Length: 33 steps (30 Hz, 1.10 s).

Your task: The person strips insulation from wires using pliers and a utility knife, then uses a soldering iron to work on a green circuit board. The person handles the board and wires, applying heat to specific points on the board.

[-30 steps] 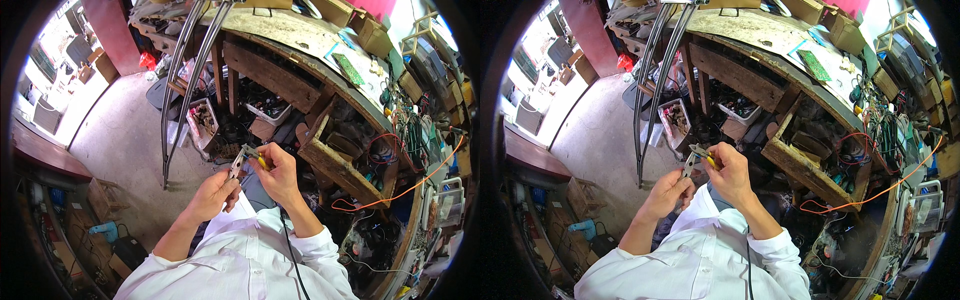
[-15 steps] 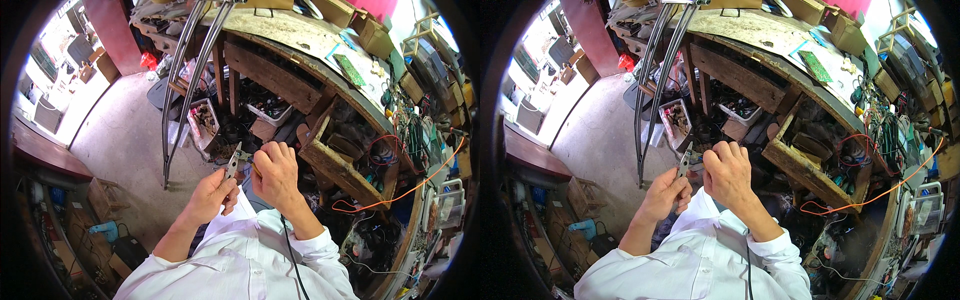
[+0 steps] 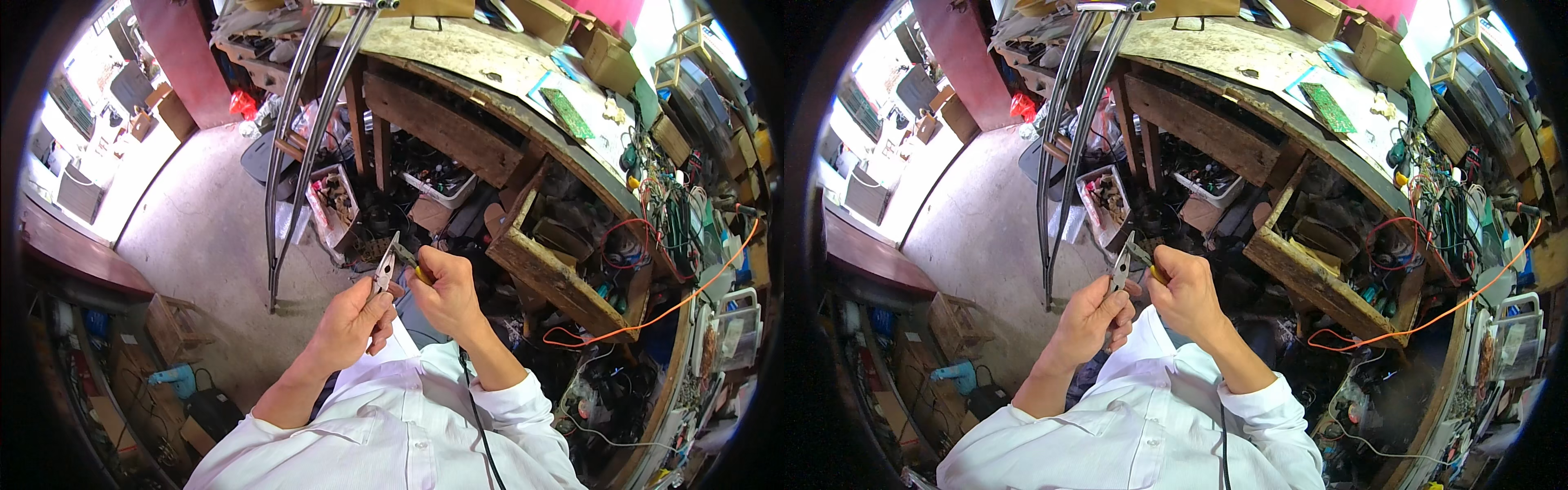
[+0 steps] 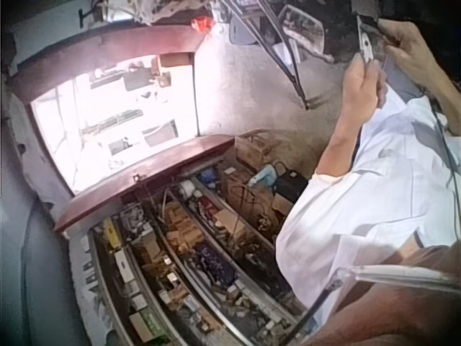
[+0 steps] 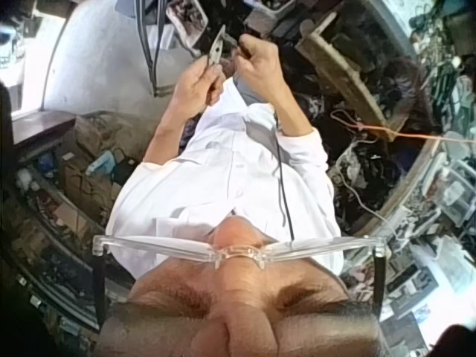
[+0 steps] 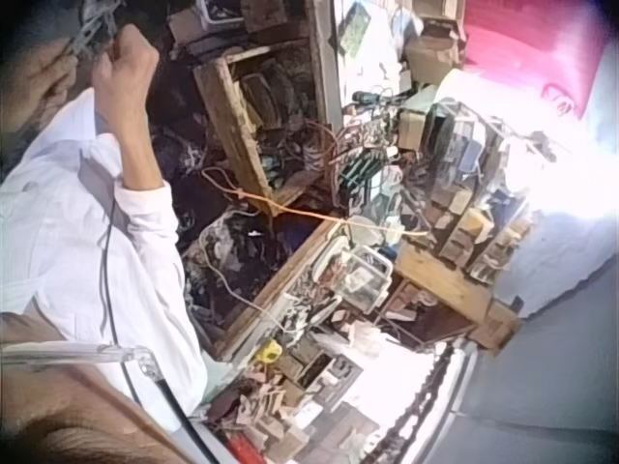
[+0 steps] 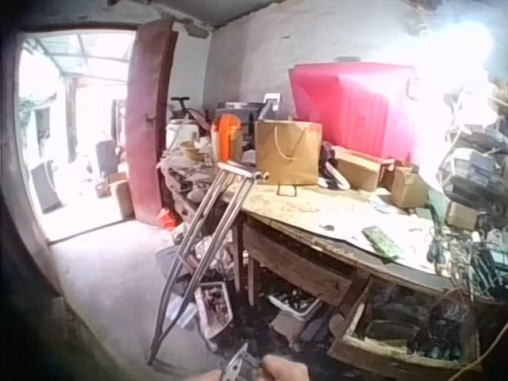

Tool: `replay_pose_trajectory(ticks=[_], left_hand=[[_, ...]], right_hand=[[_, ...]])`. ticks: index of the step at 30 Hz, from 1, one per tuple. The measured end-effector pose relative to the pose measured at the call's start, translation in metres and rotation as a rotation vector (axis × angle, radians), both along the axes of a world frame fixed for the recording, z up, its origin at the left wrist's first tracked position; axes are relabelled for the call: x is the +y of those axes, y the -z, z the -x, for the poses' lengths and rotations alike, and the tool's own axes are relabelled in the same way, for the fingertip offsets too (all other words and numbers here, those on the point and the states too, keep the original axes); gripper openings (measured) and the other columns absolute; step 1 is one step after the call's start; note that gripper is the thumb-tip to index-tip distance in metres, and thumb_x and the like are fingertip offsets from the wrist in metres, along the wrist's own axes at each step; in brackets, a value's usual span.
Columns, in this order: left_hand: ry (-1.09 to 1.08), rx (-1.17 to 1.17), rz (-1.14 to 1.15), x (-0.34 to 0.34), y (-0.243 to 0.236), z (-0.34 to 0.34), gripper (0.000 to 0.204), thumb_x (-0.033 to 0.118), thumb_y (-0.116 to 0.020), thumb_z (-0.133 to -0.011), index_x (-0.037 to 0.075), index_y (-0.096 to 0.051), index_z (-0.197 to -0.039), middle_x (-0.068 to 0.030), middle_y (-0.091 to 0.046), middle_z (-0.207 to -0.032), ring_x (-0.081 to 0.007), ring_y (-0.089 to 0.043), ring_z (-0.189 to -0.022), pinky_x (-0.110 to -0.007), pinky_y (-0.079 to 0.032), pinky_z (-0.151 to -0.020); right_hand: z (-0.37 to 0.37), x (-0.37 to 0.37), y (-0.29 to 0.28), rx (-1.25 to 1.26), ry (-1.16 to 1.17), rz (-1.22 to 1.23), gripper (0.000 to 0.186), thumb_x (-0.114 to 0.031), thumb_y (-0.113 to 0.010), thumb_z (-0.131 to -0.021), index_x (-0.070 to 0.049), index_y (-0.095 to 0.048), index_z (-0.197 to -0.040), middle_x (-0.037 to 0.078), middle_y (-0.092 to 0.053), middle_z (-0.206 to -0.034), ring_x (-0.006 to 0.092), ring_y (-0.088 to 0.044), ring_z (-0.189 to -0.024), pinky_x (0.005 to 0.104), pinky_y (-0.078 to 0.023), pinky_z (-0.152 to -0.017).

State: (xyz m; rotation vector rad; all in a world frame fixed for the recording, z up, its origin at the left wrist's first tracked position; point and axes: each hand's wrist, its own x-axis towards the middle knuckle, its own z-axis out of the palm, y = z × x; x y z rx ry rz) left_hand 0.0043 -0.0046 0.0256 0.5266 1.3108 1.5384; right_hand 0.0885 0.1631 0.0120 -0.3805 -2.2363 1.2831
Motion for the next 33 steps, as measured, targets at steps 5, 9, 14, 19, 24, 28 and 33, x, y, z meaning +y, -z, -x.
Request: replay_pose_trajectory(ticks=[5,9,14,19,24,28,33], left_hand=[[0.026,-0.079,-0.034,0.003,-0.003,0.001,0.025,0.022,-0.042,-0.108,-0.001,-0.049,-0.114,-0.0029,-0.045,-0.074,-0.0107,-0.048,-0.053,-0.024,-0.041,-0.046],[0.018,-0.201,-0.074,0.005,-0.005,0.000,0.023,0.022,-0.044,-0.107,-0.001,-0.048,-0.113,-0.0035,-0.045,-0.075,-0.0122,-0.049,-0.055,-0.026,-0.042,-0.046],[-0.076,-0.293,-0.103,0.011,-0.004,-0.009,0.022,0.021,-0.047,-0.105,0.002,-0.047,-0.115,-0.0022,-0.046,-0.073,-0.0123,-0.047,-0.053,-0.027,-0.039,-0.044],[-0.131,-0.355,-0.119,0.017,-0.005,-0.017,0.019,0.024,-0.049,-0.105,0.007,-0.047,-0.114,-0.0016,-0.046,-0.075,-0.0125,-0.046,-0.053,-0.028,-0.039,-0.043],[-0.139,-0.347,-0.118,0.018,-0.005,-0.019,0.020,0.025,-0.052,-0.104,0.009,-0.046,-0.114,-0.0009,-0.046,-0.076,-0.0117,-0.045,-0.053,-0.027,-0.040,-0.044],[-0.129,-0.390,-0.113,0.017,-0.003,-0.020,0.019,0.026,-0.054,-0.103,0.011,-0.046,-0.111,0.0000,-0.045,-0.076,-0.0107,-0.043,-0.053,-0.026,-0.037,-0.044],[-0.153,-0.498,-0.110,0.016,-0.007,-0.023,0.019,0.025,-0.055,-0.103,0.010,-0.045,-0.112,0.0001,-0.044,-0.074,-0.0104,-0.042,-0.053,-0.026,-0.035,-0.044]], right_hand=[[0.001,-0.001,-0.012,-0.055,-0.107,0.540,0.028,0.002,-0.063,-0.079,-0.002,-0.039,-0.065,-0.004,-0.036,-0.060,0.0055,-0.033,-0.061,0.0268,-0.030,-0.052],[0.000,0.005,0.002,-0.013,-0.176,0.787,0.028,0.006,-0.060,-0.077,-0.007,-0.039,-0.065,-0.008,-0.038,-0.063,0.0030,-0.034,-0.060,0.0231,-0.029,-0.053],[0.004,-0.008,0.002,0.118,-0.112,0.921,0.030,0.007,-0.059,-0.077,-0.010,-0.037,-0.065,-0.007,-0.038,-0.064,0.0018,-0.038,-0.061,0.0211,-0.029,-0.053],[0.007,-0.023,0.009,0.207,0.021,0.999,0.024,0.008,-0.062,-0.077,-0.007,-0.045,-0.070,-0.005,-0.045,-0.066,0.0028,-0.040,-0.061,0.0208,-0.032,-0.053],[0.008,-0.031,0.016,0.266,0.087,0.972,0.027,0.014,-0.058,-0.076,-0.008,-0.043,-0.072,0.000,-0.051,-0.071,0.0044,-0.043,-0.058,0.0202,-0.030,-0.051],[0.009,-0.033,0.016,0.257,0.106,0.954,0.029,0.015,-0.058,-0.076,-0.008,-0.041,-0.070,0.000,-0.050,-0.071,0.0046,-0.041,-0.058,0.0202,-0.030,-0.051],[0.006,-0.035,0.010,0.295,0.103,1.015,0.029,0.014,-0.059,-0.076,-0.009,-0.041,-0.071,-0.001,-0.050,-0.072,0.0042,-0.041,-0.060,0.0205,-0.033,-0.052]])
